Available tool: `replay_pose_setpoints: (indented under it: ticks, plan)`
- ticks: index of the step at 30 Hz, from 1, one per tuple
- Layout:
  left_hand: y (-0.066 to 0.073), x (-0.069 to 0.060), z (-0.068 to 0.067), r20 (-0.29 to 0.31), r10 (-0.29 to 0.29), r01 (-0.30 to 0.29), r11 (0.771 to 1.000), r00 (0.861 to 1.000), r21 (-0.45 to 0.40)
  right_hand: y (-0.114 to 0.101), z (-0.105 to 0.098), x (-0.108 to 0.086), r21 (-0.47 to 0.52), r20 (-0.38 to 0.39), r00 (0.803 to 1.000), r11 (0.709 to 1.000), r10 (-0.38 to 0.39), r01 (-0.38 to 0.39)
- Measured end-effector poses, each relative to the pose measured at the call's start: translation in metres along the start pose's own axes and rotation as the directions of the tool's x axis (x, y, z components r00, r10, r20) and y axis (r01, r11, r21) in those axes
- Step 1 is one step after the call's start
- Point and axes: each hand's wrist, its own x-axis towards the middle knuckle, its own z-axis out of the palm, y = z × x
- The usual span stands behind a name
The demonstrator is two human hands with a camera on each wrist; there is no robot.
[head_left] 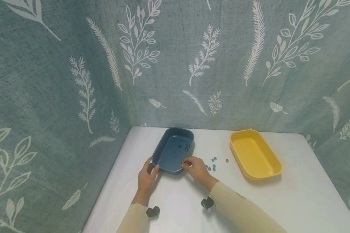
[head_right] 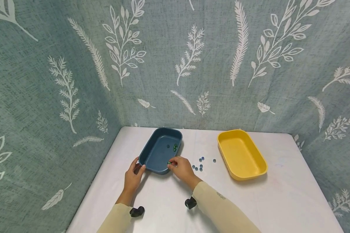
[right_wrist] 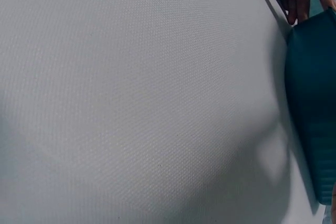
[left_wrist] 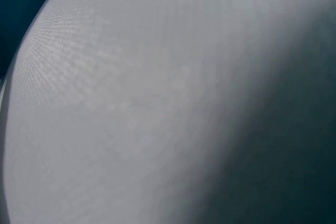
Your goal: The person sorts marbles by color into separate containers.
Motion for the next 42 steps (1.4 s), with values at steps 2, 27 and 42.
replay_pose_setpoints:
  ticks: [2,27,42]
  plan:
    - [0.001,0.0,0.002,0.005,0.006,-0.006,1.0,1.0,-0.012,0.001,-0.002,0.0,0.0,-0.007,1.0,1.0,-0.004,0.004]
    - [0.007,-0.001,0.008,0.014,0.042,-0.041,0.998,0.999,-0.047,0.013,-0.012,-0.018,0.039,-0.056,0.997,0.998,-0.051,0.053]
    - [0.008,-0.002,-0.008,0.049,-0.017,0.022,0.996,0.999,-0.083,0.046,-0.063,-0.054,0.019,-0.224,0.972,0.997,-0.068,0.075]
